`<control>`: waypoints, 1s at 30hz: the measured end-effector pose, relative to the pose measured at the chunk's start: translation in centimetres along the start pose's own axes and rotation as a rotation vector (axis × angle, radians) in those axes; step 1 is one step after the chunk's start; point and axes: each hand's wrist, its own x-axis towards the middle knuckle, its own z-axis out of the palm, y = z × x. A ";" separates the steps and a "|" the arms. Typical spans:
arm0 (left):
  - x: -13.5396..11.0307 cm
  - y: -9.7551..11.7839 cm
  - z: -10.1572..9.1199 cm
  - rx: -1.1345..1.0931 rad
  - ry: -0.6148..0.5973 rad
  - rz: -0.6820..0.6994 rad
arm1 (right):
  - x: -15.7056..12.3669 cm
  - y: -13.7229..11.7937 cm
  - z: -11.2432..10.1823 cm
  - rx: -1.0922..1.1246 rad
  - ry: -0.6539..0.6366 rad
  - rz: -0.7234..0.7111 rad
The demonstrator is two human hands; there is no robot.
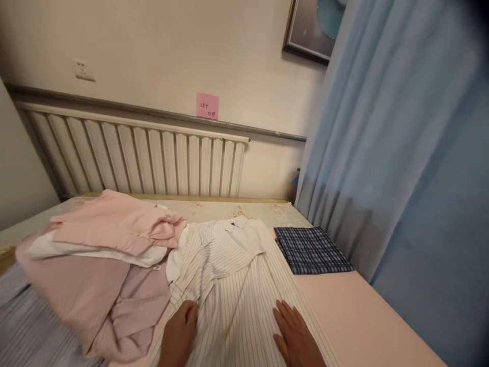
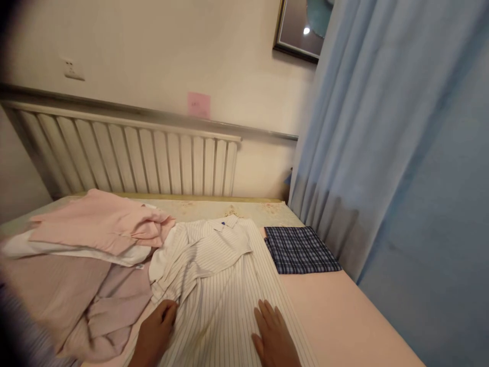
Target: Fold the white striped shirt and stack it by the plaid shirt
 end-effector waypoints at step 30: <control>1.7 -4.4 -4.9 0.044 -0.092 -0.196 | 19.8 -19.3 0.9 0.129 -0.168 -0.408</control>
